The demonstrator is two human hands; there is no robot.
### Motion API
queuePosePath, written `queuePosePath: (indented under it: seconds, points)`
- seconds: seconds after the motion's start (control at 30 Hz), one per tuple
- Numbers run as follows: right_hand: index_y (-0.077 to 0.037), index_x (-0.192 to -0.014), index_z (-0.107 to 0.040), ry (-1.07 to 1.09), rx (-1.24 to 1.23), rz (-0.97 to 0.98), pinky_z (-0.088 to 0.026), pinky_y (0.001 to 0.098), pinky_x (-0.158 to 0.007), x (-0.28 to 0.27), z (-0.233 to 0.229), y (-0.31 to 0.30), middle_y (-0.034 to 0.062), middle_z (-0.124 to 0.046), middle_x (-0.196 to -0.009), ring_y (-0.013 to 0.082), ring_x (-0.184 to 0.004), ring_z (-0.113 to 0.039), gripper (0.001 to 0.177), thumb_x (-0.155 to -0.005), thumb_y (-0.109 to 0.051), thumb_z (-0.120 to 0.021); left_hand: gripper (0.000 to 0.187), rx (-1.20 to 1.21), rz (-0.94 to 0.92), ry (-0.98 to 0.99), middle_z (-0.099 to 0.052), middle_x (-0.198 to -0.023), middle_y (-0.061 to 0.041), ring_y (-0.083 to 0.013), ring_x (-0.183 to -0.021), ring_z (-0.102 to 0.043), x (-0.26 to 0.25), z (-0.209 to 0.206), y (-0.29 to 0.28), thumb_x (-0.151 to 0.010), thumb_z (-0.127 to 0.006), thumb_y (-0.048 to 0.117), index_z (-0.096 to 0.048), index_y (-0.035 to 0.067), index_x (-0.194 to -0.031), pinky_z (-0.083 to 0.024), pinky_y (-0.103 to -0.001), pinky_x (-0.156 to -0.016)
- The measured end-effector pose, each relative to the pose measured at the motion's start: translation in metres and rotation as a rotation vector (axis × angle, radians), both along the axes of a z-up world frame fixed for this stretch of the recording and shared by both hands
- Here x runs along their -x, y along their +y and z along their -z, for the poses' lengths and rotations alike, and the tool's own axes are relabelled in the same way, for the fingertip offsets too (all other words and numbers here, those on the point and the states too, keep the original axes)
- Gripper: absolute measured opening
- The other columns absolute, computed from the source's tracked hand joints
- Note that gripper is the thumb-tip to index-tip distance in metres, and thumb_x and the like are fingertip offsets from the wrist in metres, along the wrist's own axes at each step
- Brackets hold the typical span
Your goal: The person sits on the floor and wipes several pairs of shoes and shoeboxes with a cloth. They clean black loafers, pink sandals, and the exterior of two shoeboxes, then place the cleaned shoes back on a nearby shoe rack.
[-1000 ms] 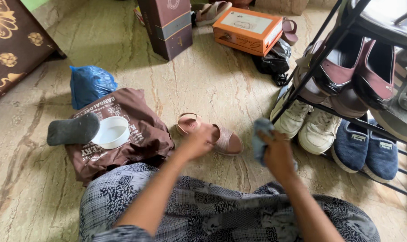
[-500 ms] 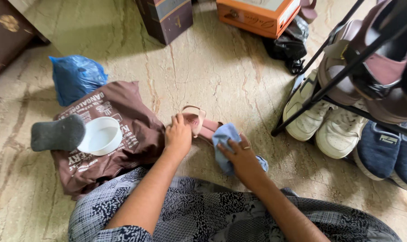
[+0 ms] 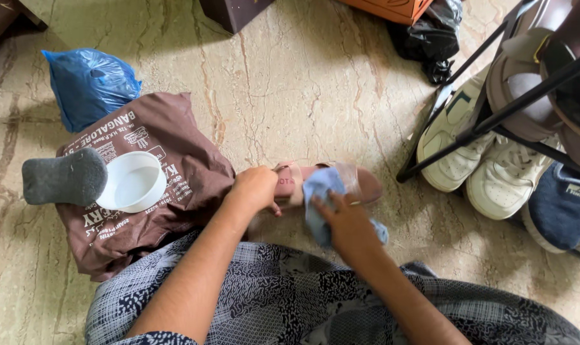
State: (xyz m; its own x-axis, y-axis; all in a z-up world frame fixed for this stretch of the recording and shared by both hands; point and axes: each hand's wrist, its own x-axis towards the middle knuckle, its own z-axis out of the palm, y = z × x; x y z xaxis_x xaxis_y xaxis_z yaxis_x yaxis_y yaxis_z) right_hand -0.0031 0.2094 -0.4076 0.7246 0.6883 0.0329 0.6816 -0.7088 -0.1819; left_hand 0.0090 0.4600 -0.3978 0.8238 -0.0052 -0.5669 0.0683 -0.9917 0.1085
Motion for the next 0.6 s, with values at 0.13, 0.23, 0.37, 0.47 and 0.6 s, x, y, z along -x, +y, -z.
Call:
queuePosePath:
  seconds: [0.13,0.23,0.37,0.47,0.6]
  points:
    - [-0.02,-0.141,-0.059,0.093,0.076,-0.009,-0.051,0.0483,-0.099,-0.004,0.005,-0.006,0.014,-0.051,-0.147,0.0378,-0.124,-0.051,0.065,-0.079,0.001,-0.066,0.072,0.32,-0.31,-0.155,-0.071,-0.11,-0.02,-0.0313,-0.102,-0.072,-0.009,0.015,0.007,-0.077,-0.088,0.032,-0.055,-0.005,-0.13,-0.059,-0.039,-0.09]
    - [-0.016,-0.141,-0.059,0.046,-0.054,0.029,-0.05,0.0479,-0.102,-0.011,0.003,-0.017,0.013,-0.056,-0.14,0.0385,-0.123,-0.053,0.065,-0.079,0.001,-0.063,0.081,0.284,-0.363,-0.318,-0.069,-0.107,-0.03,-0.0372,-0.1,-0.072,-0.01,0.037,0.01,-0.084,-0.085,0.025,-0.039,-0.013,-0.138,-0.061,-0.042,-0.087]
    - [-0.016,-0.139,-0.062,0.035,-0.118,0.048,-0.048,0.0469,-0.102,-0.017,0.002,-0.021,0.0152,-0.057,-0.137,0.0395,-0.12,-0.053,0.064,-0.078,0.002,-0.06,0.077,0.328,-0.273,-0.283,-0.07,-0.099,-0.029,-0.04,-0.095,-0.072,-0.009,0.066,0.0,-0.077,-0.082,0.012,-0.041,-0.01,-0.138,-0.061,-0.043,-0.082]
    - [-0.014,-0.14,-0.061,0.025,-0.074,0.039,-0.047,0.0462,-0.1,-0.027,0.003,-0.021,0.0162,-0.056,-0.141,0.0408,-0.118,-0.052,0.066,-0.076,0.004,-0.059,0.04,0.359,-0.164,-0.438,-0.071,-0.095,-0.027,-0.043,-0.095,-0.07,-0.006,0.077,-0.008,-0.076,-0.076,0.005,-0.062,-0.004,-0.112,-0.057,-0.048,-0.082]
    - [-0.008,-0.135,-0.062,0.079,0.011,-0.042,-0.043,0.0486,-0.101,-0.03,0.011,-0.014,0.0156,-0.055,-0.146,0.0438,-0.122,-0.048,0.065,-0.07,0.001,-0.063,0.024,0.473,-0.165,-0.567,-0.069,-0.089,-0.028,-0.0452,-0.091,-0.068,-0.001,0.076,-0.014,-0.072,-0.08,0.011,-0.068,-0.002,-0.088,-0.055,-0.049,-0.079]
